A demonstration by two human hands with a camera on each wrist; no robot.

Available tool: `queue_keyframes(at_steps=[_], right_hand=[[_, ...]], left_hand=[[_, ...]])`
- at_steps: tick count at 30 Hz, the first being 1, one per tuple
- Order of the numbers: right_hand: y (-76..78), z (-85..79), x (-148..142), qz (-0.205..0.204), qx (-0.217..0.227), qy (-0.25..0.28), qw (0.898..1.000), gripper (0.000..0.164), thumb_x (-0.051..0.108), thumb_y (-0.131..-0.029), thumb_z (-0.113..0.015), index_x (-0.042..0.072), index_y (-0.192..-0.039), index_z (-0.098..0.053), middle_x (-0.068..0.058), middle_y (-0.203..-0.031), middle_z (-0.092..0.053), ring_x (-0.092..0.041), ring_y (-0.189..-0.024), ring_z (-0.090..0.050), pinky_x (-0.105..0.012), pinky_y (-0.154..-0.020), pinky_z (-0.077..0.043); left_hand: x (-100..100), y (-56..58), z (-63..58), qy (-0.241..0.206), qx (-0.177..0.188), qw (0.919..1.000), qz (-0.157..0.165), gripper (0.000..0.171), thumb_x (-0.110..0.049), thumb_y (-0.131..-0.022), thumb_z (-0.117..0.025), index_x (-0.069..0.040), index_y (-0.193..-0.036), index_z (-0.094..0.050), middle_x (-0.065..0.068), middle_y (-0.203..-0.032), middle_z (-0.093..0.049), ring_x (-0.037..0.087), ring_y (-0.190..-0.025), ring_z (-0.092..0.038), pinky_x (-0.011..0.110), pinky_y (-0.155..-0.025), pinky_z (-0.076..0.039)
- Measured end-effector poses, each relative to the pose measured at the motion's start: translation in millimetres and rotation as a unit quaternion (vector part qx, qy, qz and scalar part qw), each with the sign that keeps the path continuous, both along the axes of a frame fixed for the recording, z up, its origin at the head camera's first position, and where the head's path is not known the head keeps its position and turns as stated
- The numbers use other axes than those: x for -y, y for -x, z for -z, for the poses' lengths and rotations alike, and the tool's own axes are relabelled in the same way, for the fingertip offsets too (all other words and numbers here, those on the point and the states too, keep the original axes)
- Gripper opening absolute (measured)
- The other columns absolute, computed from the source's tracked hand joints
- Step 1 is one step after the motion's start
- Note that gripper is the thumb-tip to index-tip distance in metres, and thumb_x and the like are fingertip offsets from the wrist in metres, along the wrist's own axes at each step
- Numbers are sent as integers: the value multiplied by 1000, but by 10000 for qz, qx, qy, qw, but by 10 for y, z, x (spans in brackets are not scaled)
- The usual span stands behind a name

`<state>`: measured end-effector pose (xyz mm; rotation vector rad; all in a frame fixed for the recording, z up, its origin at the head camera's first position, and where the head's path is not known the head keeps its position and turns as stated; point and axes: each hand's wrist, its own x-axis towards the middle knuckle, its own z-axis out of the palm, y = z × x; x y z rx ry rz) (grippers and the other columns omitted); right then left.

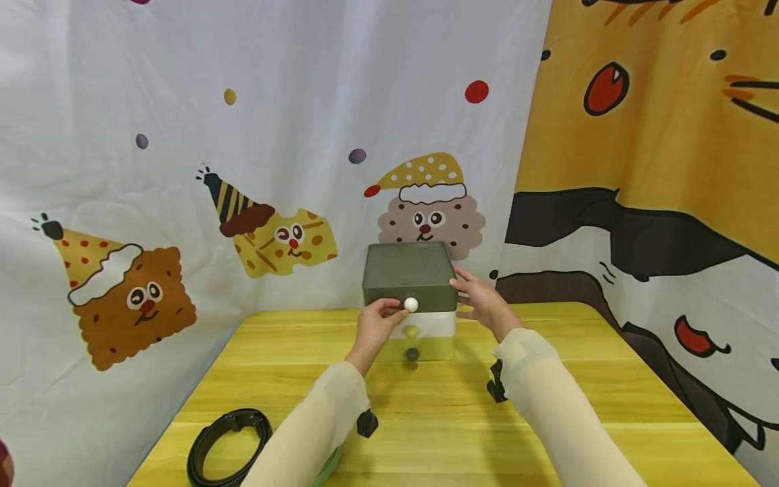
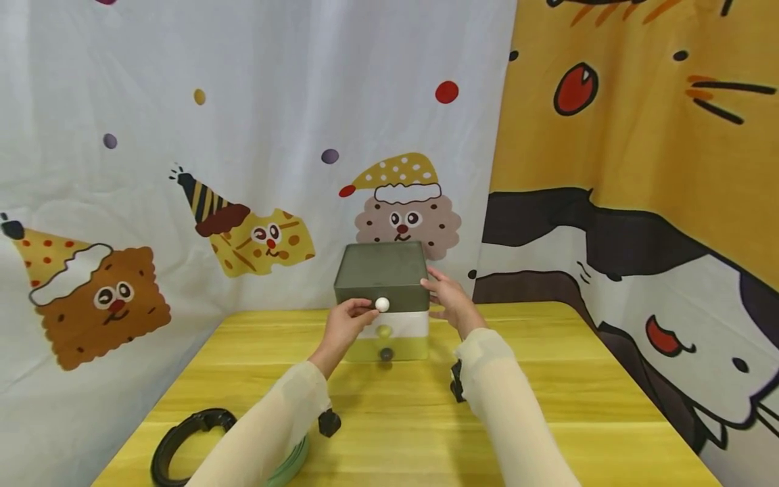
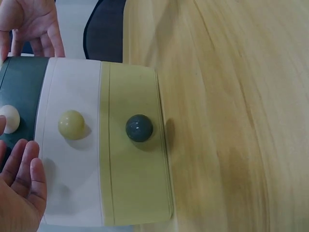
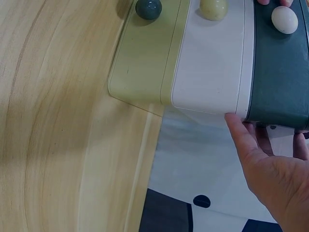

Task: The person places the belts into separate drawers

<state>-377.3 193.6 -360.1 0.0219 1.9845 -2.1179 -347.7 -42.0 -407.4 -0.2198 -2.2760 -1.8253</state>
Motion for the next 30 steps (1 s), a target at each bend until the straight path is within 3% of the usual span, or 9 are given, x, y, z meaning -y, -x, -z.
queue_keyframes(at_steps=[14,23,30], right_hand=[[19,13,3,-13,38,-37,10000,64,26,-107,-47,30,-161,-12,-13,-162,-19,-38,-146,-22,-61,-111,-27],[29,23,5,-24,-22,-23,10000,63,26,-107,-46,29,-161,-13,-15,-161,-22,-39,-146,-22,-62,-111,-27],[16,20,9,7,-8,-38,10000,63,26,-107,-46,30,-160,-14,-14,-160,-23,-38,-145,-25,-61,-111,-27]], left_hand=[[36,-27,220,10,97,9999,128,19,-10,-87,-77,-3,-104,-72,6,-91,-72,18,-84,-66,30,-73,-52],[39,-5,376,-239,59,9994,246,22,-5,-86,-77,2,-105,-72,11,-93,-72,18,-82,-66,28,-72,-55],[12,10,471,-203,146,9995,178,19,-6,-86,-78,2,-103,-73,9,-91,-72,16,-84,-65,27,-74,-54]])
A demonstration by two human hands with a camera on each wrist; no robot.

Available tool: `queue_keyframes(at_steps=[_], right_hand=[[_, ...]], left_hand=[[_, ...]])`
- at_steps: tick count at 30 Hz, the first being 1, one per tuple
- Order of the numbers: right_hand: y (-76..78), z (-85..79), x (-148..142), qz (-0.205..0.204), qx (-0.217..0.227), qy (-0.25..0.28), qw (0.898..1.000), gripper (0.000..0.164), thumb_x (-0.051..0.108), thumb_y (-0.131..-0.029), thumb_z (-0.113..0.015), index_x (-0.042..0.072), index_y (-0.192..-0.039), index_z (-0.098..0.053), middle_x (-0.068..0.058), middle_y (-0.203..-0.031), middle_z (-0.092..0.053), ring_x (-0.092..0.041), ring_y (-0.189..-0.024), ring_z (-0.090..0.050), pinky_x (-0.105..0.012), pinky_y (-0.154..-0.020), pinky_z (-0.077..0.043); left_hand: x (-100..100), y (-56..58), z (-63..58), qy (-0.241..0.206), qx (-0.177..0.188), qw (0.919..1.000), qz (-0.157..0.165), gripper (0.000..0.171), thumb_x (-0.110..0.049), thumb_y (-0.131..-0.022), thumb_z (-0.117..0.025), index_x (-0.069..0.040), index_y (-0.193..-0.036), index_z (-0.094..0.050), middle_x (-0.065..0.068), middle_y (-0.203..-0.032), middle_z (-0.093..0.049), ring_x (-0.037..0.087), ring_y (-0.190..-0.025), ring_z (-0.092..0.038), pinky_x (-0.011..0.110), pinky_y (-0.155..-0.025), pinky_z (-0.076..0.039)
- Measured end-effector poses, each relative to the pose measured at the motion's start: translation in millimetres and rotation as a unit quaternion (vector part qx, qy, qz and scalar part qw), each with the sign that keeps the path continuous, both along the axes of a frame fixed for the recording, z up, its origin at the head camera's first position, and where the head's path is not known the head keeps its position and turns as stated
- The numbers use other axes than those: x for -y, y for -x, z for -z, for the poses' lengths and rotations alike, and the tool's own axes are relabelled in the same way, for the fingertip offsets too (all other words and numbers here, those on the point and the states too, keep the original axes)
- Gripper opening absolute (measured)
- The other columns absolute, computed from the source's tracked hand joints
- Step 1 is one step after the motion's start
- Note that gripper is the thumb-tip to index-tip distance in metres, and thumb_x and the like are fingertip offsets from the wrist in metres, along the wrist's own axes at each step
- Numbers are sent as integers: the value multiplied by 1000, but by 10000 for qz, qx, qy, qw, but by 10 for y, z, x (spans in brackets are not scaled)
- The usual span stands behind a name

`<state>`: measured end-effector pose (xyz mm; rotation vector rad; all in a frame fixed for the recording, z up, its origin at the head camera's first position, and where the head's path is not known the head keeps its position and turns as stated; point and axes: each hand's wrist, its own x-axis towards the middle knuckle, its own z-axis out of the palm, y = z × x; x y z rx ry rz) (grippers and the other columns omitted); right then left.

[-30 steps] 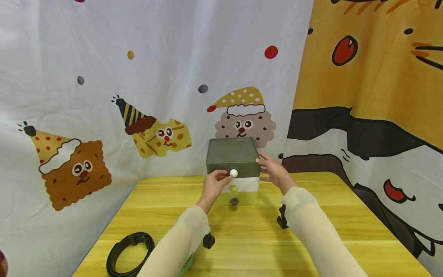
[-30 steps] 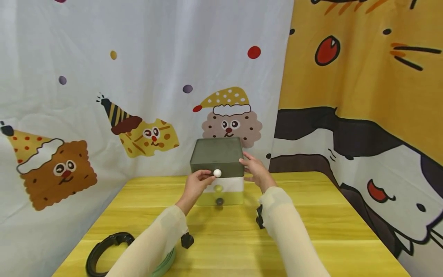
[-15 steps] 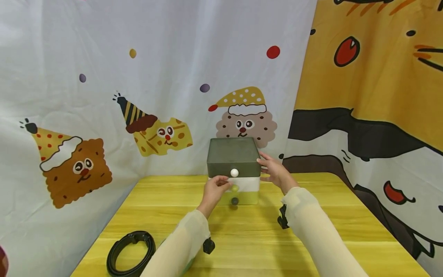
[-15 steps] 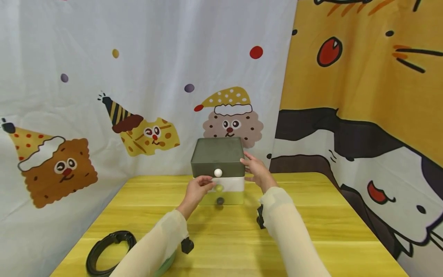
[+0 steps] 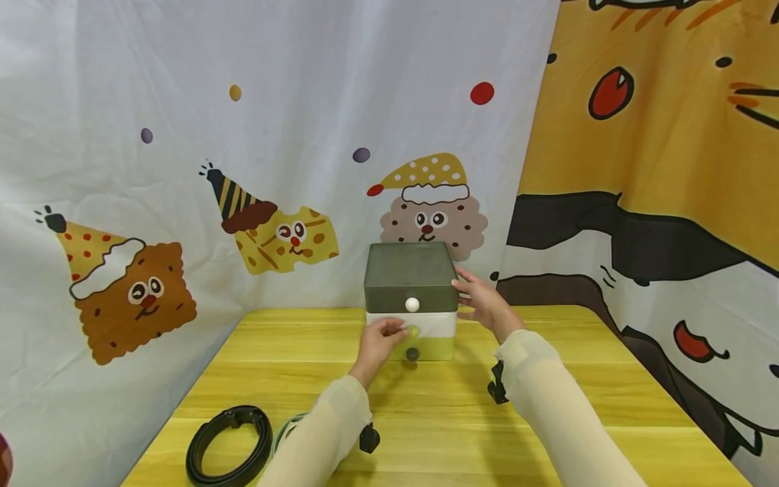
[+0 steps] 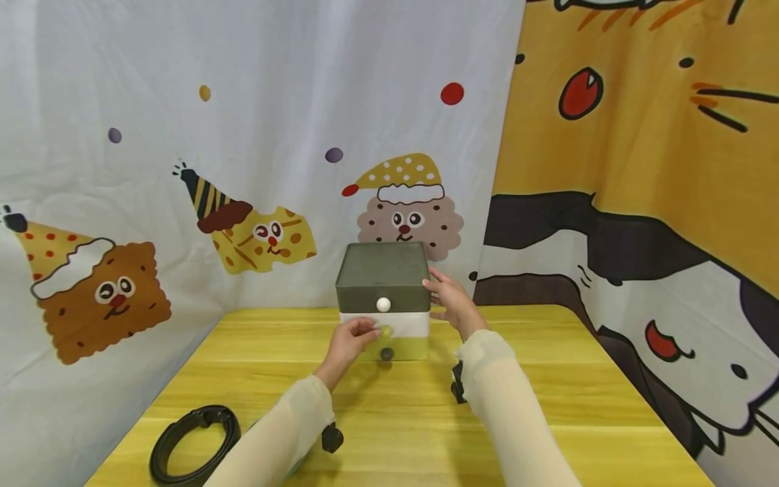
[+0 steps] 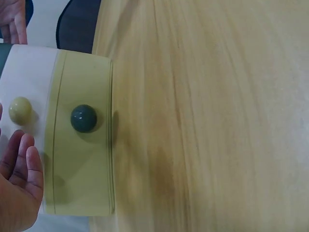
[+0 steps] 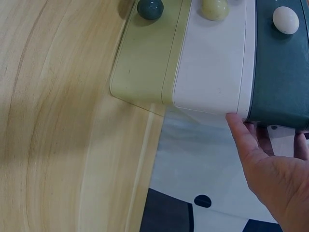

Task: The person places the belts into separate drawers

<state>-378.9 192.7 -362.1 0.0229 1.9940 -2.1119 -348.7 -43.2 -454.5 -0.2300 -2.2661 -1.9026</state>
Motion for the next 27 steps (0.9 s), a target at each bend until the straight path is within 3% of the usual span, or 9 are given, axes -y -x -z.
queue_keyframes(at_steps=[8,20,27], right_hand=[[-10,-7,5,24,14,19,10000,63,26,-107,-46,28,-161,-13,-14,-161,-22,-39,-144,-25,-61,-110,-28],[-8,-8,9,49,-10,64,10000,63,26,-107,-47,28,-160,-14,-14,-160,-24,-39,-144,-26,-62,-110,-27],[-11,-1,23,69,2,6,10000,62,27,-107,-47,30,-160,-16,-13,-160,-23,-39,-145,-25,-62,-110,-28]], left_hand=[[-51,32,110,-134,-76,9999,48,19,-3,-84,-77,4,-101,-72,12,-90,-72,17,-81,-66,25,-71,-52],[-111,41,131,-99,10,9999,38,20,-4,-85,-77,3,-103,-72,13,-95,-72,19,-87,-66,26,-74,-52],[-133,33,151,-281,190,9994,61,23,-5,-85,-77,2,-105,-72,11,-90,-70,14,-77,-64,31,-71,-55]])
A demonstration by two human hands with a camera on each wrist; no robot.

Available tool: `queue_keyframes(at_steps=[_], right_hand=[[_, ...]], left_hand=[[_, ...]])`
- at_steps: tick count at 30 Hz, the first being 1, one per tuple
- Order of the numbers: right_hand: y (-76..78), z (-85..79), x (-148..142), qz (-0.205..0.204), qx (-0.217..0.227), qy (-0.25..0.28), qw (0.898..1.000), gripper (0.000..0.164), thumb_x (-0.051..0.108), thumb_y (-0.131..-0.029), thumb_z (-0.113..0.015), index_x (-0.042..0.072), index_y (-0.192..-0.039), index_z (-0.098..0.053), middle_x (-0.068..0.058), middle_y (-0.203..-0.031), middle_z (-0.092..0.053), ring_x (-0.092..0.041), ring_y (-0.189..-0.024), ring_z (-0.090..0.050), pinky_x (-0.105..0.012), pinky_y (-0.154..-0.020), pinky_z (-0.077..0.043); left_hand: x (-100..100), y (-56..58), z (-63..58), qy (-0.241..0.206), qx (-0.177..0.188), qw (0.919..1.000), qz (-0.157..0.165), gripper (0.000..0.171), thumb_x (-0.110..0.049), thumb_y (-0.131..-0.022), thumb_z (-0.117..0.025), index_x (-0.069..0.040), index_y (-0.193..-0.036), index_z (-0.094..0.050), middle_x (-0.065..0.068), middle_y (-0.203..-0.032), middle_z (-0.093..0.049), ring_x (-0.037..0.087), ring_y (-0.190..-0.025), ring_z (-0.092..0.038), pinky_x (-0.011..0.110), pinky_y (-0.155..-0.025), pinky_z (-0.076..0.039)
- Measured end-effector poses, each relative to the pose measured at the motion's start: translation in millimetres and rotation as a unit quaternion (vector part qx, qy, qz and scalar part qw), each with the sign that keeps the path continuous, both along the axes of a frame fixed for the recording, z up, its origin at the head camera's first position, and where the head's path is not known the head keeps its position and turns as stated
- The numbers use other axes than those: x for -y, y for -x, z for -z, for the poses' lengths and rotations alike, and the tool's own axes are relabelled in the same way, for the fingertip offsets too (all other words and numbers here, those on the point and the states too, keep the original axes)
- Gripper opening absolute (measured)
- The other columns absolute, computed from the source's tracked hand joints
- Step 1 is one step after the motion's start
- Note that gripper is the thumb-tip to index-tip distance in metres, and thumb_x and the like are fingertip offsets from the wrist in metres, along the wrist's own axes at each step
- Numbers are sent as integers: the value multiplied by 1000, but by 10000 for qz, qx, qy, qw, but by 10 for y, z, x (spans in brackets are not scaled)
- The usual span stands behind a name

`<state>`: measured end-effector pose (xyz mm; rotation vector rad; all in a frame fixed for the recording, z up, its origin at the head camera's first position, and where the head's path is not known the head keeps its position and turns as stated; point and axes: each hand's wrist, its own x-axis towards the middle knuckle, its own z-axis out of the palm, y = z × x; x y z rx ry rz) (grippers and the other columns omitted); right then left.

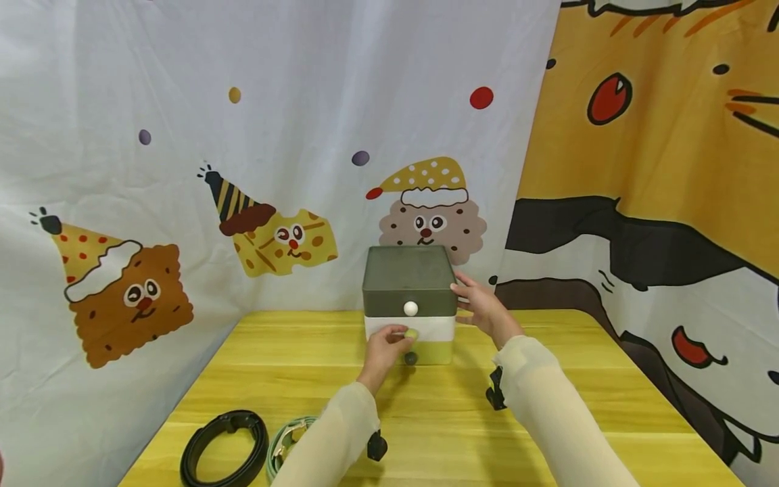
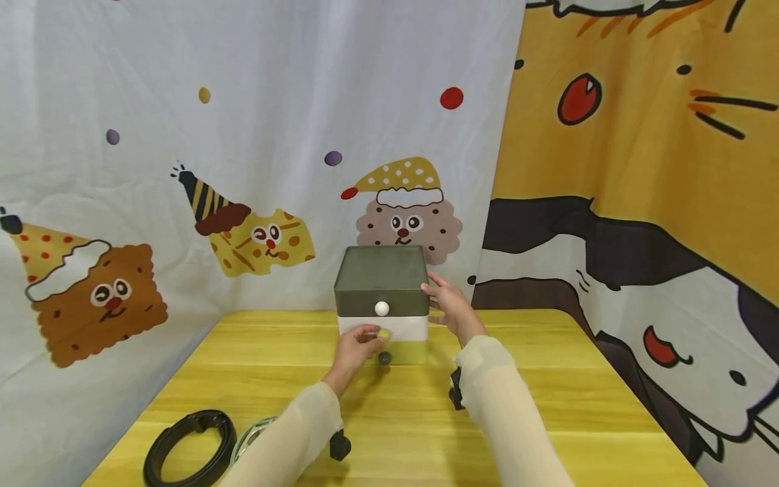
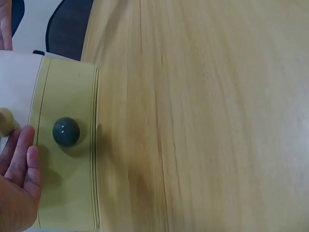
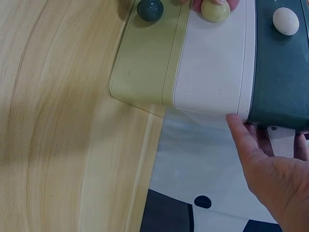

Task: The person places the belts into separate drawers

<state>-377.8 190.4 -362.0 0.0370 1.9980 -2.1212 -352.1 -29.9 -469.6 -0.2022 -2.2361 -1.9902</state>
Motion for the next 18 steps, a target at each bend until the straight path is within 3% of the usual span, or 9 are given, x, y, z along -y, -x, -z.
queue_keyframes(at_steps=[5,18], right_hand=[[-7,7,-3,-19,-16,-34,10000,63,28,-106,-48,30,-160,-15,-12,-163,-18,-39,-146,-21,-61,-111,-28],[-9,27,-25,-37,-88,-50,9999,63,27,-107,-47,29,-160,-15,-13,-163,-16,-40,-147,-19,-62,-111,-27]], left_hand=[[-25,-11,-16,-360,137,9992,57,23,-5,-85,-76,3,-106,-71,11,-85,-69,16,-69,-65,45,-75,-58],[-40,-7,-10,-257,119,9996,60,18,-2,-86,-75,2,-103,-71,9,-81,-68,19,-69,-66,50,-75,-56]])
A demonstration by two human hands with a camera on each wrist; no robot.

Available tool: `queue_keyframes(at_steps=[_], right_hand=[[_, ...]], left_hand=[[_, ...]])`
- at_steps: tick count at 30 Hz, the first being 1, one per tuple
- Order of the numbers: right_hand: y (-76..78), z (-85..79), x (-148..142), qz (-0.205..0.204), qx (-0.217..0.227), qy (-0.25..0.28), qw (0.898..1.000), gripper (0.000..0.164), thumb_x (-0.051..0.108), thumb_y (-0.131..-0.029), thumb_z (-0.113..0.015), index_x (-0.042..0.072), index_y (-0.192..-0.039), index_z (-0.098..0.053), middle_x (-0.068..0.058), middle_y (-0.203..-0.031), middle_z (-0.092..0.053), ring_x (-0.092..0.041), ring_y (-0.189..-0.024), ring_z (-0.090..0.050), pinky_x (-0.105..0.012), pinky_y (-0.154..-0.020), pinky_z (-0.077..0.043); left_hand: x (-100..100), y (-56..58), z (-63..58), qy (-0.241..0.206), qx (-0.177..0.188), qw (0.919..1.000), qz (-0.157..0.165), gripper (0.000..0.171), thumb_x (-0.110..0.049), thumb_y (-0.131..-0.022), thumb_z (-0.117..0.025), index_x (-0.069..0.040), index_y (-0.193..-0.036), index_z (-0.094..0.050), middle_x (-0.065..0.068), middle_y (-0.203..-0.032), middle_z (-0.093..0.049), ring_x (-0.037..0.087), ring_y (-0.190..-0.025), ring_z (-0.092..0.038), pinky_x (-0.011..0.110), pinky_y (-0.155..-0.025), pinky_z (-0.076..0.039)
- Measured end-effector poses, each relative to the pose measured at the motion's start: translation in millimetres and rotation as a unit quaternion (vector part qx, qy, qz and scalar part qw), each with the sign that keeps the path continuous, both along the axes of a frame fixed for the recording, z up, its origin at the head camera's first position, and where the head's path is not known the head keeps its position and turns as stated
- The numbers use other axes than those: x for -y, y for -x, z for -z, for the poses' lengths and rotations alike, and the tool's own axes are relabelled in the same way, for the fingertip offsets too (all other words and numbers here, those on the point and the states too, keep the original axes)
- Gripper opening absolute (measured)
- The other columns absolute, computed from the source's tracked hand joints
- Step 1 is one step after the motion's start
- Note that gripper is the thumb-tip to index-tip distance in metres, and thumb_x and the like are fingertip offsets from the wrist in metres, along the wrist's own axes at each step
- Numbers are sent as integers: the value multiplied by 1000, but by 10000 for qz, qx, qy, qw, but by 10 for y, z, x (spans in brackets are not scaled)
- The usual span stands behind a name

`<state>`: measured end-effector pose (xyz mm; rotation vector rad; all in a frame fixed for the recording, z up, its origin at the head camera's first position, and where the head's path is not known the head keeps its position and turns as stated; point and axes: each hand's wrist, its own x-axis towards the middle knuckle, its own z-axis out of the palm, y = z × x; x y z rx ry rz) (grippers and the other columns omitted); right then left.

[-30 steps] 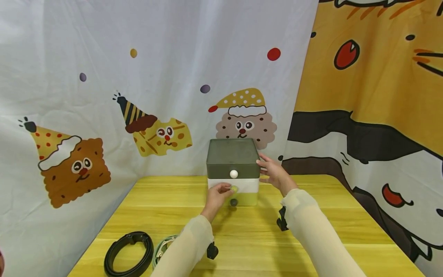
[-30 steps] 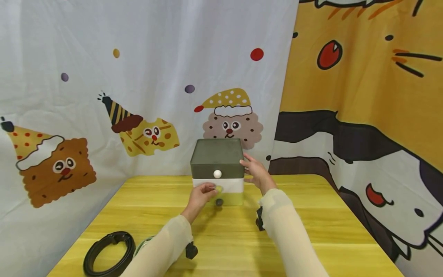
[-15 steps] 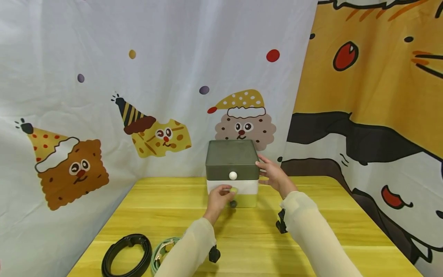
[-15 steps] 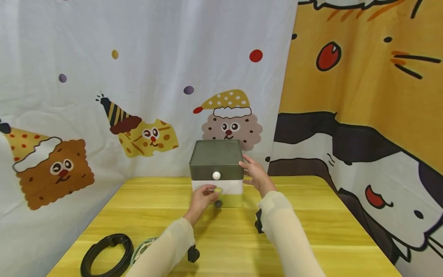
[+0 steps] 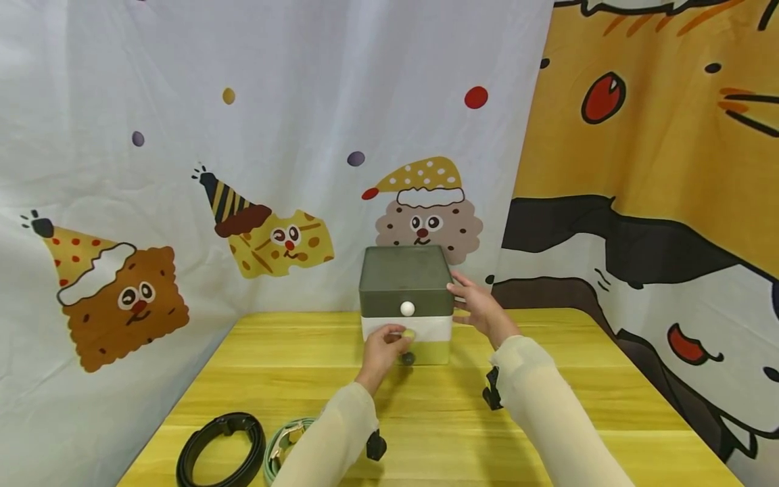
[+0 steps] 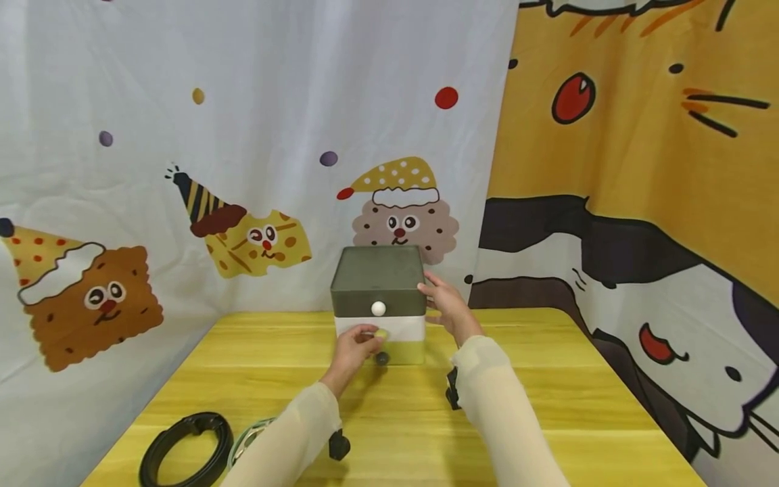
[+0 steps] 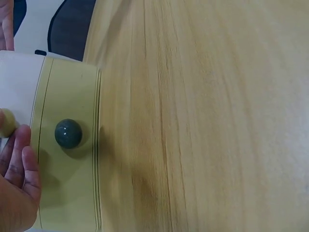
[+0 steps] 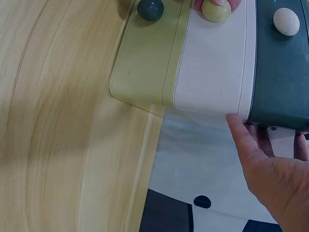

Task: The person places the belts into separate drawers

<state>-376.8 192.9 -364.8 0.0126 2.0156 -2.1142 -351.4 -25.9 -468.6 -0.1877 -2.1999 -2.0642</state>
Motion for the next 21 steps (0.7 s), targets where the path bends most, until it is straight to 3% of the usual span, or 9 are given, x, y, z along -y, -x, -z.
queue_keyframes(at_steps=[10,17,21], right_hand=[[2,-2,1,-30,-10,-44,10000,64,28,-106,-47,28,-161,-14,-13,-164,-14,-41,-147,-18,-61,-112,-25],[-4,-4,15,-42,-19,-104,9999,64,29,-106,-47,28,-161,-13,-13,-164,-14,-40,-147,-18,-62,-113,-22],[-7,-5,19,-63,-31,-119,9999,64,29,-107,-46,28,-161,-13,-13,-164,-14,-41,-147,-17,-63,-113,-20]], left_hand=[[21,-28,8,158,50,9998,-60,19,-3,-86,-75,1,-104,-72,8,-82,-69,16,-69,-65,41,-72,-56],[29,-71,11,203,5,9998,-85,19,-2,-84,-76,2,-102,-72,9,-82,-70,21,-70,-67,27,-65,-52],[37,-104,11,165,22,9999,-24,19,-1,-84,-76,2,-102,-71,10,-84,-71,21,-71,-66,33,-69,-54]])
